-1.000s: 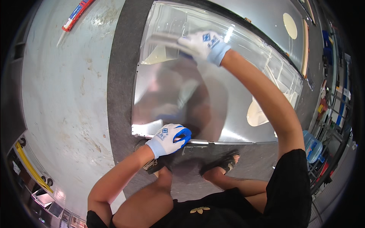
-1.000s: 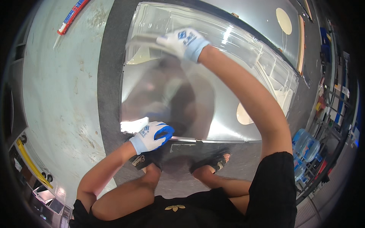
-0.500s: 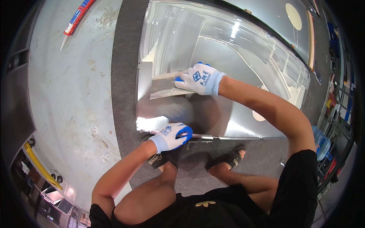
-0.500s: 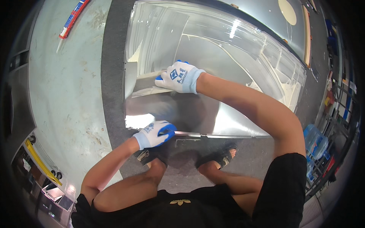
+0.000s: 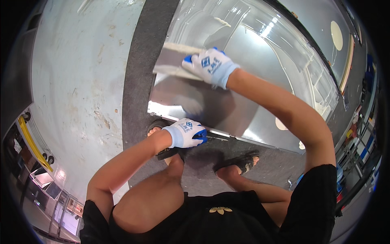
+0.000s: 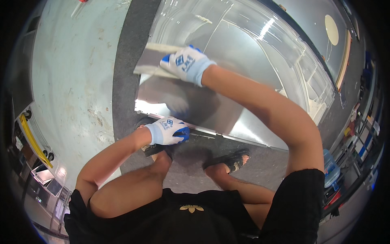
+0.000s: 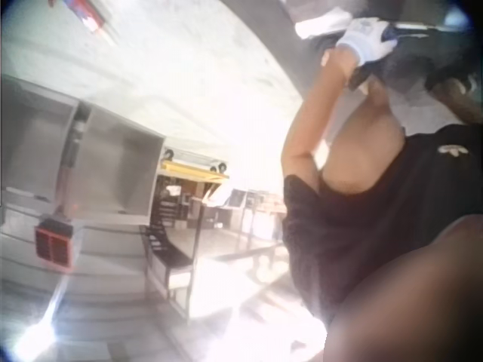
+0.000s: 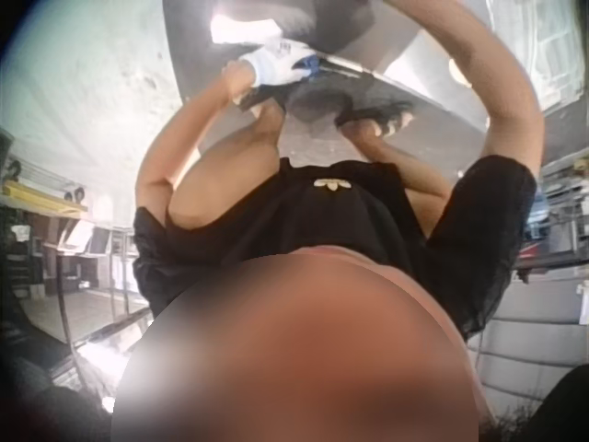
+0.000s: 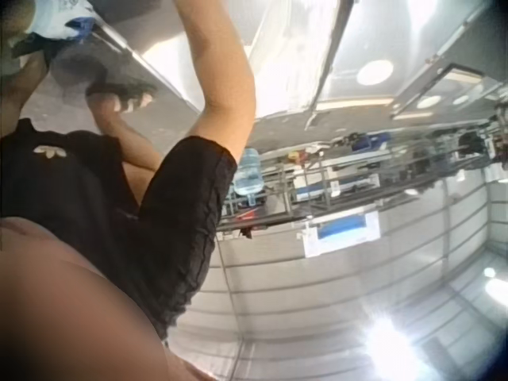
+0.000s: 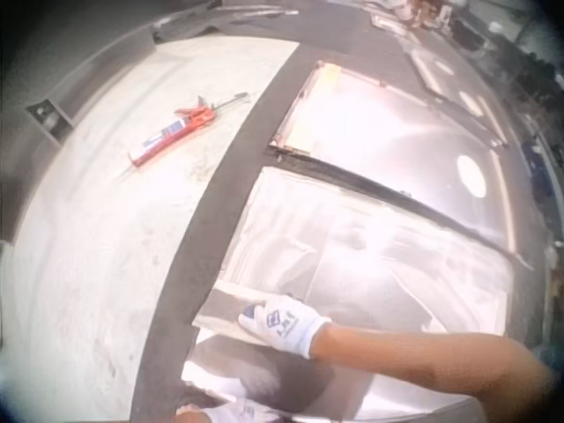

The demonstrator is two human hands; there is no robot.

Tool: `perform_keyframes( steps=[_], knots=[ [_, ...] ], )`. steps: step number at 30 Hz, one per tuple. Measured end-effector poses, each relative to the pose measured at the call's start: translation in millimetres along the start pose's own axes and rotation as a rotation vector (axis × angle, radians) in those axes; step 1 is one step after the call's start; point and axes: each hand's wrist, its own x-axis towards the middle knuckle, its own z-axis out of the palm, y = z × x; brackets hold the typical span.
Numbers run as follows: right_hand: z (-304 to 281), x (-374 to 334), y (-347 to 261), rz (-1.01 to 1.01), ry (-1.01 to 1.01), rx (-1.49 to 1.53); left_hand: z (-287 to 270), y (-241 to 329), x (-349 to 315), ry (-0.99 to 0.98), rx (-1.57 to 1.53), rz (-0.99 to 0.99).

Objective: The person spreads a thick white compound onto a large flat metal panel using a putty knife. They repeatedly scoop the compound from a bucket and smooth it across the panel surface in broad strokes.

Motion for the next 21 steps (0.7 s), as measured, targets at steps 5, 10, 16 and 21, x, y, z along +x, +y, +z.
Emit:
perform_keyframes(
  steps=[5, 10, 16, 21],
  knots=[
    [11, -23, -58, -0.230, 0.016, 0.132, 0, -5, 0, 0.037, -0.021, 0.033],
    [-2, -33, -37, -0.055, 0.142, 0.204, 13, 11, -3, -0.171, 0.188, 0.029],
    [0, -21, -16, 0.056, 0.160, 0.103, 18, 22, -3, -0.379, 0.126, -0.125],
    [31, -55, -81, -0.041, -0.064, 0.439, 15, 16, 1, -0.334, 0.179, -0.052]
  ],
)
